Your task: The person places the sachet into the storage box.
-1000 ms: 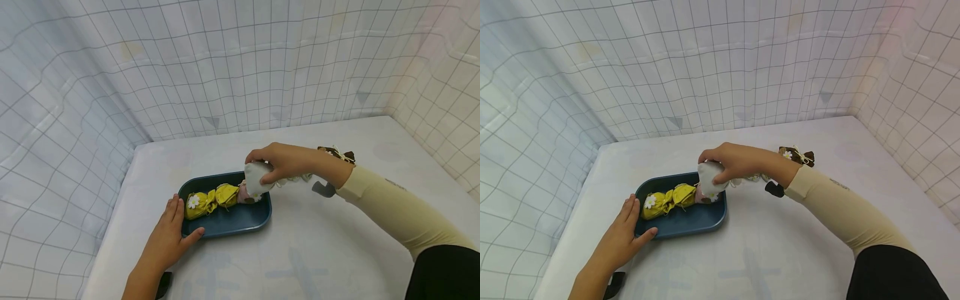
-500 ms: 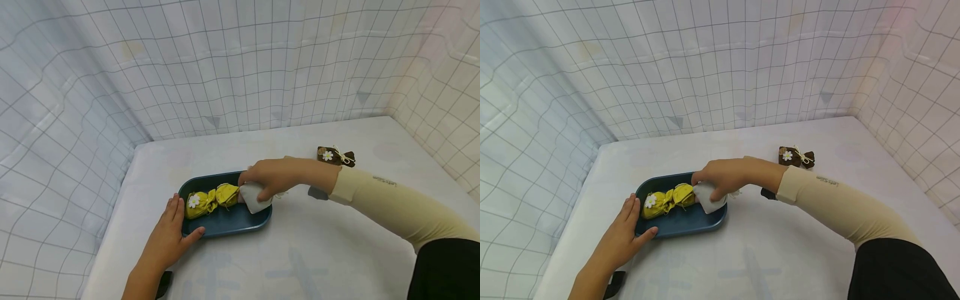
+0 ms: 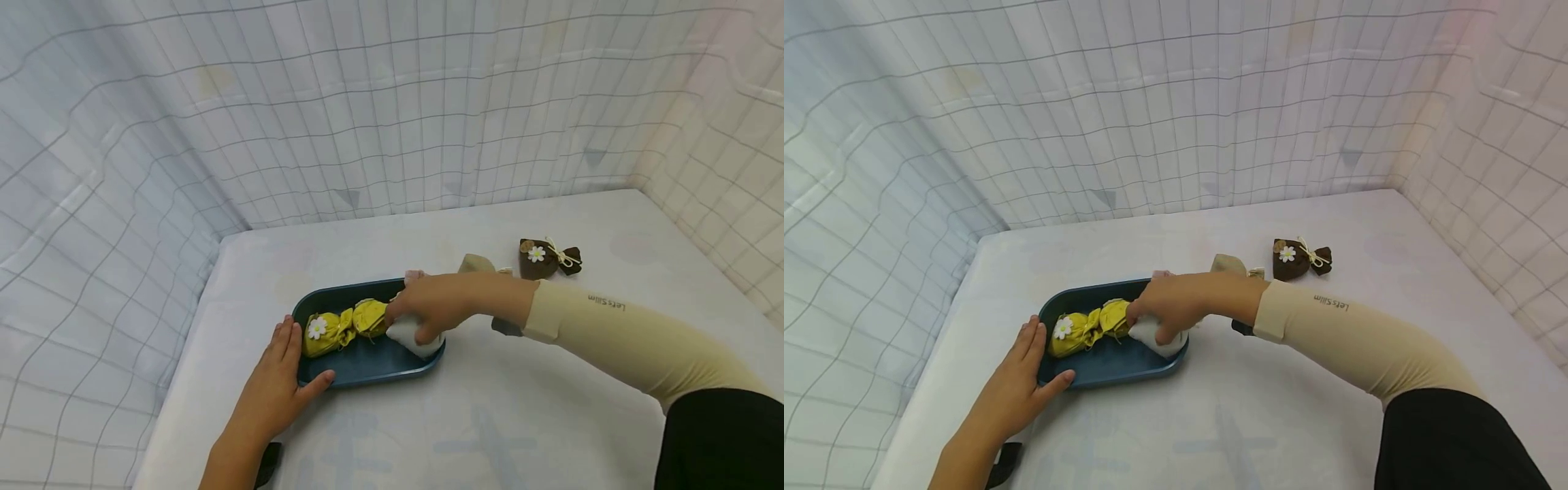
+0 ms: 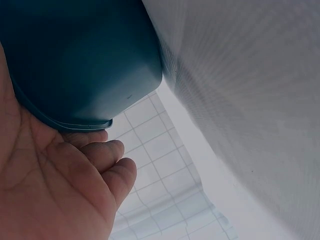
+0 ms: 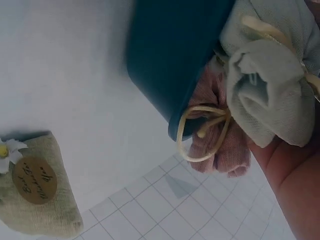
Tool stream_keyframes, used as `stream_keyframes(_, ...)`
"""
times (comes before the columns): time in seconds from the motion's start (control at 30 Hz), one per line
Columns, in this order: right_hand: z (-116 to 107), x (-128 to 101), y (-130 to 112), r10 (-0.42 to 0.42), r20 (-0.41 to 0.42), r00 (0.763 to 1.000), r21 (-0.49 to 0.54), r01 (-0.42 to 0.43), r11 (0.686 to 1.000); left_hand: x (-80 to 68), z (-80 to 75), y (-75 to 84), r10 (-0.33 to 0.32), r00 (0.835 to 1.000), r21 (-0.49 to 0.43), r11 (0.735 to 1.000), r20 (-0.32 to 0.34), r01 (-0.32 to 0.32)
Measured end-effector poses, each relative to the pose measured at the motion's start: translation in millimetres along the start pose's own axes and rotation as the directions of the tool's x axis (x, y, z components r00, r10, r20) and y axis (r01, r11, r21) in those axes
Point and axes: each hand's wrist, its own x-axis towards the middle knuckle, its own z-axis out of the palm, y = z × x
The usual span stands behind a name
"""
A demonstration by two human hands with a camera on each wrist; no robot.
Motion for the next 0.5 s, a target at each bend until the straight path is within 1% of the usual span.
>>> stream_keyframes(0.2, 7.2, 3.6, 2.2, -0.025, 0.005, 1.0, 0.002, 0.025, 1.0, 0.2, -0.3, 1.5, -0.003, 1.0, 0.002, 1.0, 0.004, 0.003)
stream_keyframes(0.5, 7.2, 1.4, 5.9, -0.029, -0.018, 0.999, 0.018, 0.029, 0.999, 0.5, 0.0, 0.1, 0.0, 1.0, -0.007, 1.0, 0.005, 0.0)
